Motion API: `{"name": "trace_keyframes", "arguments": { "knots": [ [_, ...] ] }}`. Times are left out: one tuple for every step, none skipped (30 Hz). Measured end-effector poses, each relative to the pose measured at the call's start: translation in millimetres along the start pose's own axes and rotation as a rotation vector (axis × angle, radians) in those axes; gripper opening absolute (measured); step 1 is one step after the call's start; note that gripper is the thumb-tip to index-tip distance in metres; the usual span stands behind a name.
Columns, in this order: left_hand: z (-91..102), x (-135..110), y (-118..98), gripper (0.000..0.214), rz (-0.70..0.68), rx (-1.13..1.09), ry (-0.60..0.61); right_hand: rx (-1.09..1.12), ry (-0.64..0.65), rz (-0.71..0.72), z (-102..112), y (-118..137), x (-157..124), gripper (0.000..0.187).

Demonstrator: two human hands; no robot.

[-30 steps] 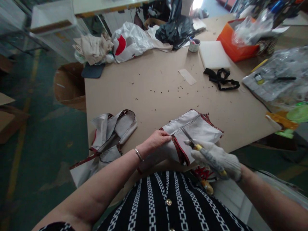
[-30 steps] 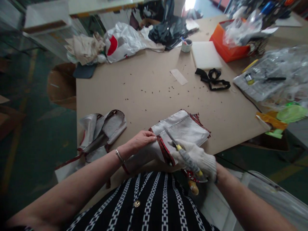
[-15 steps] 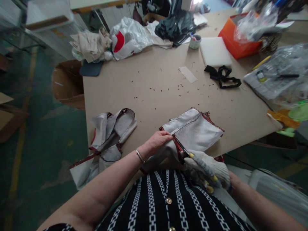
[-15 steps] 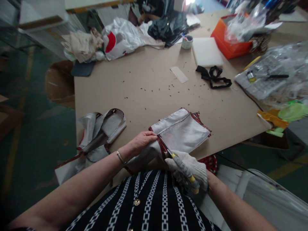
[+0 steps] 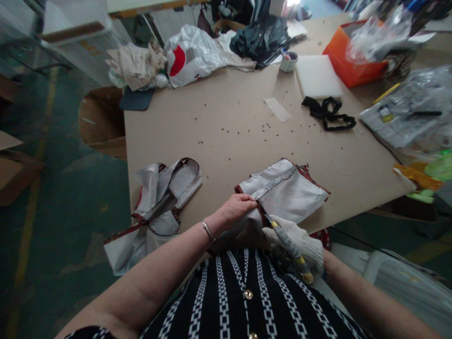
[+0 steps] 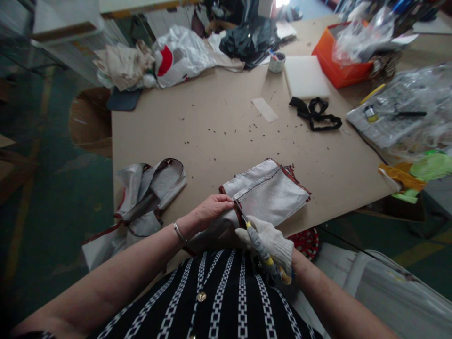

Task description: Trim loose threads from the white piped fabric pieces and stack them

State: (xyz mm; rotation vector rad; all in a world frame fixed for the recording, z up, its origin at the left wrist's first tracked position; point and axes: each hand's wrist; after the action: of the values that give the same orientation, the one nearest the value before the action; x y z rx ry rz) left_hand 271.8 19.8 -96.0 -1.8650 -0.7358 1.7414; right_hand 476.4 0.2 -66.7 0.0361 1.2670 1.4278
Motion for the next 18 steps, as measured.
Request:
{"name": "trace_keyframes", "arguments": {
  "knots": [
    [-0.1, 0, 0, 0.017, -0.007, 0.002, 0.002, -0.019, 0.018, -0.004, -1, 0, 1, 0.040],
    [0.0, 0, 1, 0.017, -0.014, 0.006, 0.005, -0.037, 0.028, -0.005, -3, 0, 2, 0.042],
    [0.2, 0, 1, 0.017, -0.019, 0.011, 0.009, -0.043, 0.031, -0.006, -4, 0, 3, 0.044],
    [0.5, 0, 1, 0.017, -0.022, 0.016, 0.014, -0.038, 0.027, -0.005, -5, 0, 4, 0.046],
    [0.7, 0, 2, 0.016, -0.024, 0.021, 0.015, -0.030, 0.021, -0.008, -5, -1, 5, 0.047],
    [1.0, 1, 2, 0.016, -0.023, 0.027, 0.016, -0.023, 0.014, -0.015, -6, 0, 5, 0.047],
    [1.1, 1, 3, 0.016, -0.022, 0.032, 0.017, -0.019, 0.007, -0.017, -6, 0, 5, 0.046],
    [1.1, 1, 3, 0.017, -0.022, 0.036, 0.016, -0.015, 0.001, -0.011, -7, 0, 5, 0.044],
    [1.1, 2, 3, 0.017, -0.020, 0.038, 0.015, -0.008, -0.003, 0.000, -7, 1, 4, 0.042],
    [1.0, 2, 3, 0.017, -0.018, 0.038, 0.013, 0.000, -0.009, 0.006, -8, 1, 4, 0.040],
    [0.9, 1, 3, 0.016, -0.016, 0.036, 0.013, 0.012, -0.014, 0.015, -9, 1, 4, 0.038],
    [0.8, 1, 2, 0.016, -0.013, 0.031, 0.014, 0.027, -0.018, 0.025, -10, 1, 4, 0.037],
    [0.9, 1, 2, 0.015, -0.009, 0.025, 0.013, 0.038, -0.025, 0.029, -11, 1, 4, 0.036],
    [1.2, 1, 2, 0.015, -0.005, 0.021, 0.013, 0.041, -0.037, 0.027, -12, 1, 4, 0.035],
    [1.7, 1, 1, 0.015, -0.004, 0.021, 0.012, 0.040, -0.049, 0.027, -12, 0, 4, 0.034],
    [2.3, 1, 1, 0.015, -0.003, 0.026, 0.012, 0.044, -0.063, 0.036, -13, -1, 4, 0.034],
    [2.9, 1, 1, 0.015, -0.004, 0.034, 0.013, 0.060, -0.072, 0.054, -12, -2, 4, 0.034],
    [3.5, 0, 0, 0.016, -0.010, 0.045, 0.014, 0.085, -0.080, 0.074, -11, -2, 3, 0.033]
  ]
}}
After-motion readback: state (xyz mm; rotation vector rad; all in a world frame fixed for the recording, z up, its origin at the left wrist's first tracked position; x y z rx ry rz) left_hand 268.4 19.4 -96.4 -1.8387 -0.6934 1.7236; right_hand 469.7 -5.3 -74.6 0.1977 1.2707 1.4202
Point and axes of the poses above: each hand's wrist, its own x-axis towards the middle knuckle, its own z-axis out of the back of the hand, y = z × x, and after that the axes turned 9 degrees about -y, right-handed
